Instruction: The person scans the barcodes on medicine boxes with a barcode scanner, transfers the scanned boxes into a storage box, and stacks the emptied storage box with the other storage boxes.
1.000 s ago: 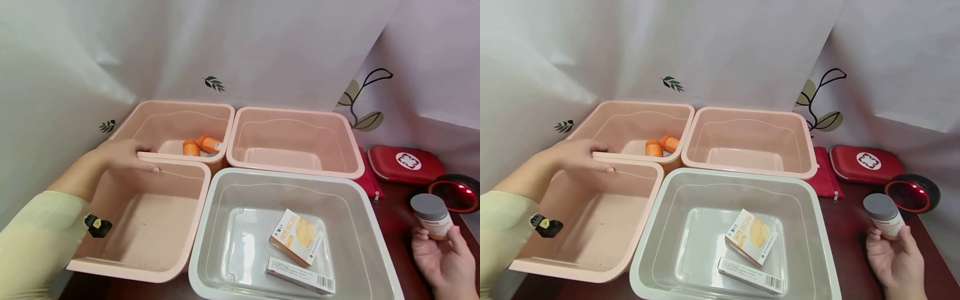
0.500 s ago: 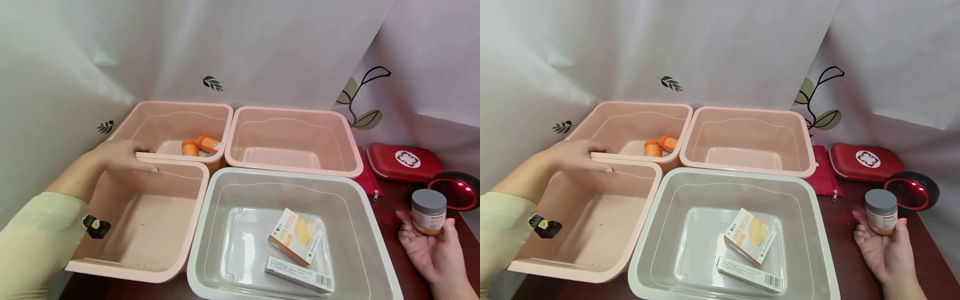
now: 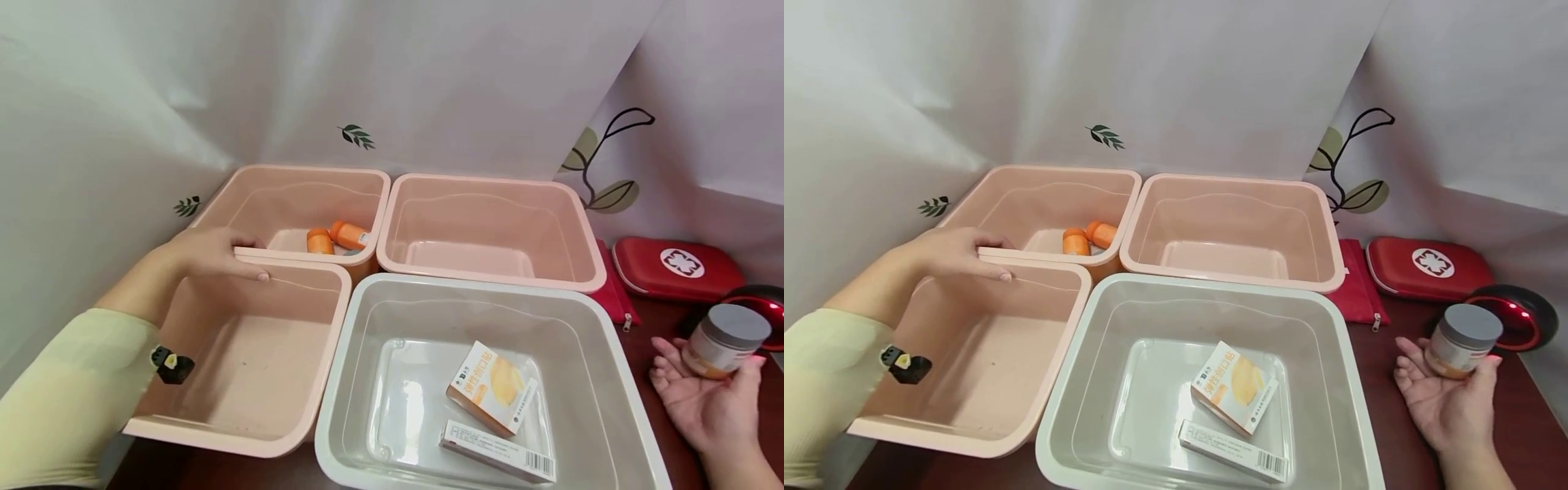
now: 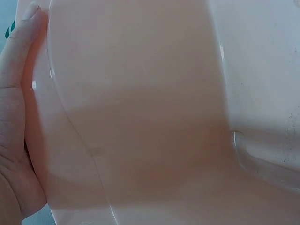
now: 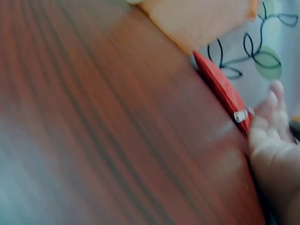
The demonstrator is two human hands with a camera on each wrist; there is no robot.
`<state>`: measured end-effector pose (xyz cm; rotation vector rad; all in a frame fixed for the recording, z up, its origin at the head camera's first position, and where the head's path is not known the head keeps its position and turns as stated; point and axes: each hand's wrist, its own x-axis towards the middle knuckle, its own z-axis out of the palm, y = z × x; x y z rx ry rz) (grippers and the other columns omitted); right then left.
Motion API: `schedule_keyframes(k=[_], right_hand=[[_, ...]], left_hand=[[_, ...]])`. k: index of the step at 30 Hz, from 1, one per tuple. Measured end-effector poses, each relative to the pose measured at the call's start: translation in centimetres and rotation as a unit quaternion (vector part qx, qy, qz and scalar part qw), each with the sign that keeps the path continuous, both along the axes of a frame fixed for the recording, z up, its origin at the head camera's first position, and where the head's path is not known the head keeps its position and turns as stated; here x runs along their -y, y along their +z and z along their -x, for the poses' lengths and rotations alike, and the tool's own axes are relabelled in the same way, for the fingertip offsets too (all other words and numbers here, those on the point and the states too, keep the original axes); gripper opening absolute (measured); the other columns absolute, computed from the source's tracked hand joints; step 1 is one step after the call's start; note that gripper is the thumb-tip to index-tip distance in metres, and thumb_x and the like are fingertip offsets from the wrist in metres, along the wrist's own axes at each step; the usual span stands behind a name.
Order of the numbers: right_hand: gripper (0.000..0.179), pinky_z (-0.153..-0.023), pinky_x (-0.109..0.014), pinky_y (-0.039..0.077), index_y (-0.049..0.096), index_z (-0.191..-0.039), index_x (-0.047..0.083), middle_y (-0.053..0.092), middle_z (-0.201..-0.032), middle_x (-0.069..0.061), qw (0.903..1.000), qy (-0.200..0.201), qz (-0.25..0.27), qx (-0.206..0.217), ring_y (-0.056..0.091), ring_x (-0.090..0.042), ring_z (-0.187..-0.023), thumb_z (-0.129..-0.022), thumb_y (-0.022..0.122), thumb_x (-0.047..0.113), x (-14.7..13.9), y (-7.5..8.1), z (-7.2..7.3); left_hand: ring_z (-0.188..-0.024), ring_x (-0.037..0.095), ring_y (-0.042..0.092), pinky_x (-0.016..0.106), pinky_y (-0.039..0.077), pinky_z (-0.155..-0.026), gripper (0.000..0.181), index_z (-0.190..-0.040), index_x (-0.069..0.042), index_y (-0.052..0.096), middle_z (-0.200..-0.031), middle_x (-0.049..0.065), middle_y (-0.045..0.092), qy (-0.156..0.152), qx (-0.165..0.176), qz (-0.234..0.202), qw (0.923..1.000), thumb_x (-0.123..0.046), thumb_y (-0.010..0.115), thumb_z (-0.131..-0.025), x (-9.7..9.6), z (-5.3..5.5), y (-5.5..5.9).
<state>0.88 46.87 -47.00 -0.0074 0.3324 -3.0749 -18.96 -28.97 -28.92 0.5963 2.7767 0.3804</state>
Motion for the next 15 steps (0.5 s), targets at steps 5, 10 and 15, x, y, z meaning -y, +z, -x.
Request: schedule_keyframes(k=[5, 10, 15], right_hand=[[0.085, -0.085, -0.058, 0.055, 0.055, -0.125, -0.002, 0.067, -0.120, -0.036, 0.9965, -0.074, -0.004, 0.039, 0.067, -0.052, -0.101, -0.100, 0.043, 0.078, 1.4, 0.9, -0.2], [0.098, -0.074, -0.053, 0.058, 0.058, -0.126, -0.011, 0.070, -0.112, -0.035, 0.9931, -0.100, -0.044, -0.044, 0.073, -0.052, -0.097, -0.100, 0.024, 0.077, 3.5, 1.0, 0.0], [0.102, -0.084, -0.053, 0.057, 0.054, -0.131, -0.016, 0.067, -0.115, -0.041, 0.9928, -0.066, -0.034, -0.095, 0.070, -0.054, -0.101, -0.098, 0.022, 0.076, 4.5, 0.7, 0.2]], left_hand=[[-0.089, 0.018, 0.063, 0.043, 0.051, -0.083, 0.055, -0.120, -0.011, 0.076, -0.100, -0.002, 0.072, -0.001, 0.006, -0.005, 1.0000, -0.052, 0.086, -0.085, 0.0, 0.0, -0.1], [-0.091, 0.018, 0.063, 0.044, 0.051, -0.084, 0.059, -0.124, -0.010, 0.075, -0.104, -0.002, 0.073, 0.000, 0.005, 0.000, 1.0000, -0.054, 0.086, -0.085, 0.0, 0.1, -0.1], [-0.091, 0.018, 0.063, 0.043, 0.051, -0.083, 0.057, -0.123, -0.010, 0.075, -0.103, -0.001, 0.073, 0.002, 0.011, -0.007, 0.9999, -0.052, 0.086, -0.086, 0.0, 0.1, 0.0]])
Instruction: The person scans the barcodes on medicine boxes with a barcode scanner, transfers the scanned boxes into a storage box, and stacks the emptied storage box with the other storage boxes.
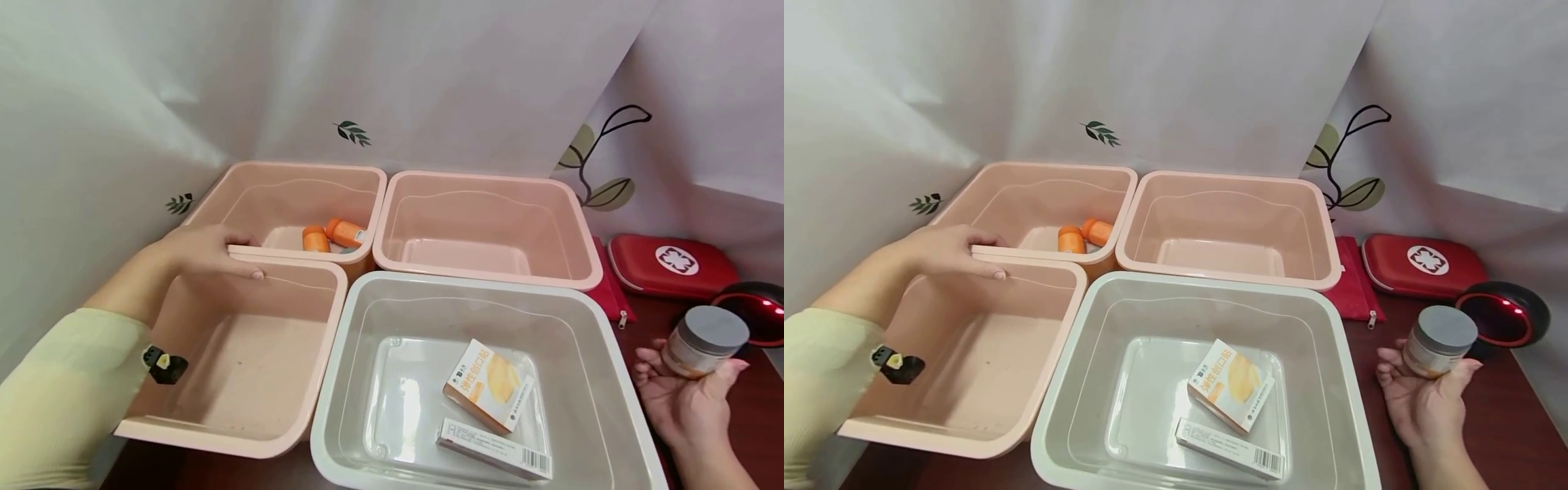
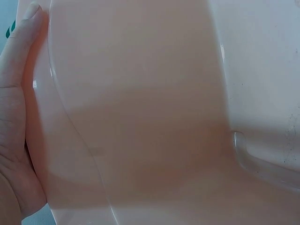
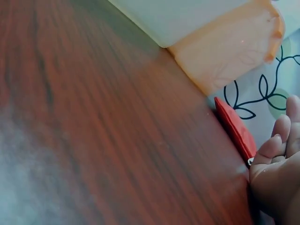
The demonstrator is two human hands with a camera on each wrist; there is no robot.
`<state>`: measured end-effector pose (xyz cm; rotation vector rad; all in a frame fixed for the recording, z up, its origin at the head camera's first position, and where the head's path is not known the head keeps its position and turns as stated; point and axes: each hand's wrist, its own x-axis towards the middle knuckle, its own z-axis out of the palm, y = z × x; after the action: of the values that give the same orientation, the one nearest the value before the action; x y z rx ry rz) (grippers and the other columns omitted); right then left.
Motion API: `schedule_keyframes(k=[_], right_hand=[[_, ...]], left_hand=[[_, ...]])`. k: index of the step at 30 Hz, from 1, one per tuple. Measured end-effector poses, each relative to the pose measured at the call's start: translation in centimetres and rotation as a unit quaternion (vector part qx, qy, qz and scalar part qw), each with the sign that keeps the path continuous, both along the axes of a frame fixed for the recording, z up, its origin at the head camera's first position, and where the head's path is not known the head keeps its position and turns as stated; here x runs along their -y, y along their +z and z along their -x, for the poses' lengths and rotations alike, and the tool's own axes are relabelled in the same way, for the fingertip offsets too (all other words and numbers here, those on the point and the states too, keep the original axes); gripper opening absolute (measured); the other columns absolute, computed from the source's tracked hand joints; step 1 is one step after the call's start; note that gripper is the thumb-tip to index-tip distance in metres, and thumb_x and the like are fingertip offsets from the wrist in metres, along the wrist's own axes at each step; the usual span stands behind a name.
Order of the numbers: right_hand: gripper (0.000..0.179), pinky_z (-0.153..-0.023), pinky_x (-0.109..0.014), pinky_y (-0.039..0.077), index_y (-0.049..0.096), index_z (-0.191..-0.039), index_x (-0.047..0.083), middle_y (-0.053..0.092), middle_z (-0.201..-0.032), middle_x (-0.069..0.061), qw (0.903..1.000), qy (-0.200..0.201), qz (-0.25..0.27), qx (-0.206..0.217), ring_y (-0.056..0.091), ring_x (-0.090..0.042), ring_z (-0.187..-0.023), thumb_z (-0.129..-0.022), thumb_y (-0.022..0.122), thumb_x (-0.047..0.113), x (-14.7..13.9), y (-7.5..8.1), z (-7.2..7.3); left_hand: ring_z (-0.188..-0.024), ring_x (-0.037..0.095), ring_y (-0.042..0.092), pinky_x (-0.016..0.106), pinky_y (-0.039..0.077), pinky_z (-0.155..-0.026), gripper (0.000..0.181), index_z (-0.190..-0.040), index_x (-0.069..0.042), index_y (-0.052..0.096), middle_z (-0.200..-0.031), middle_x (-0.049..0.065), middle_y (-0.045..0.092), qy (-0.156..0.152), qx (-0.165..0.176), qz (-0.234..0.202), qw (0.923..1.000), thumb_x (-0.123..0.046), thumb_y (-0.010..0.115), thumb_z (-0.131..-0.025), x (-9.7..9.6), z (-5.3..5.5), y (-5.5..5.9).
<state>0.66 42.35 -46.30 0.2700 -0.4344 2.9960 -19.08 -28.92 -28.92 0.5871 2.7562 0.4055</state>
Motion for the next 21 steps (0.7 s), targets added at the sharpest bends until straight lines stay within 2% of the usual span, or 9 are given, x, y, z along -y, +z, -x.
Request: schedule_keyframes(k=[2, 7, 9, 13, 18, 21], right_hand=[[0.104, -0.088, -0.054, 0.055, 0.053, -0.130, -0.017, 0.065, -0.117, -0.043, 0.9995, 0.022, 0.023, 0.006, 0.068, -0.055, -0.103, -0.097, 0.025, 0.078, -0.2, -0.1, 0.0], [0.095, -0.091, -0.053, 0.053, 0.053, -0.129, -0.007, 0.067, -0.124, -0.036, 0.9952, 0.043, 0.049, 0.073, 0.065, -0.049, -0.099, -0.096, 0.031, 0.080, -0.9, 0.0, -0.1], [0.092, -0.089, -0.052, 0.053, 0.054, -0.130, -0.004, 0.068, -0.125, -0.033, 0.9938, 0.040, 0.040, 0.096, 0.065, -0.046, -0.098, -0.097, 0.030, 0.079, -1.1, 0.0, -0.1], [0.089, -0.086, -0.051, 0.053, 0.053, -0.130, -0.001, 0.069, -0.126, -0.031, 0.9926, 0.036, 0.038, 0.110, 0.065, -0.043, -0.095, -0.097, 0.030, 0.078, -1.5, -0.1, -0.1], [0.081, -0.080, -0.050, 0.052, 0.050, -0.130, 0.004, 0.069, -0.126, -0.026, 0.9905, 0.012, 0.047, 0.129, 0.062, -0.039, -0.090, -0.099, 0.032, 0.077, -2.4, -0.2, -0.4], [0.066, -0.080, -0.050, 0.053, 0.051, -0.130, 0.006, 0.069, -0.121, -0.024, 0.9897, -0.007, 0.058, 0.130, 0.062, -0.038, -0.087, -0.104, 0.038, 0.064, -2.8, -0.2, -0.7]], left_hand=[[-0.090, 0.018, 0.063, 0.042, 0.051, -0.083, 0.055, -0.121, -0.011, 0.075, -0.101, -0.002, 0.072, -0.002, 0.002, -0.004, 1.0000, -0.051, 0.087, -0.086, -0.1, 0.0, 0.1], [-0.089, 0.018, 0.062, 0.042, 0.051, -0.083, 0.054, -0.121, -0.011, 0.075, -0.100, -0.003, 0.072, -0.005, -0.001, -0.003, 1.0000, -0.050, 0.087, -0.086, -0.1, 0.0, 0.1], [-0.090, 0.018, 0.062, 0.043, 0.051, -0.083, 0.055, -0.122, -0.011, 0.075, -0.101, -0.003, 0.072, -0.006, -0.004, 0.000, 1.0000, -0.051, 0.087, -0.085, -0.1, -0.1, 0.1], [-0.091, 0.017, 0.063, 0.044, 0.051, -0.085, 0.055, -0.122, -0.011, 0.075, -0.102, -0.003, 0.073, -0.012, -0.008, 0.003, 0.9999, -0.050, 0.087, -0.085, -0.1, -0.1, 0.2], [-0.091, 0.017, 0.063, 0.043, 0.051, -0.084, 0.055, -0.122, -0.009, 0.075, -0.103, -0.003, 0.073, -0.019, -0.009, 0.003, 0.9998, -0.049, 0.087, -0.086, -0.2, 0.1, 0.1], [-0.091, 0.017, 0.063, 0.043, 0.051, -0.084, 0.056, -0.123, -0.009, 0.075, -0.103, -0.003, 0.073, -0.017, -0.006, 0.001, 0.9998, -0.048, 0.087, -0.086, -0.2, 0.2, 0.0]])
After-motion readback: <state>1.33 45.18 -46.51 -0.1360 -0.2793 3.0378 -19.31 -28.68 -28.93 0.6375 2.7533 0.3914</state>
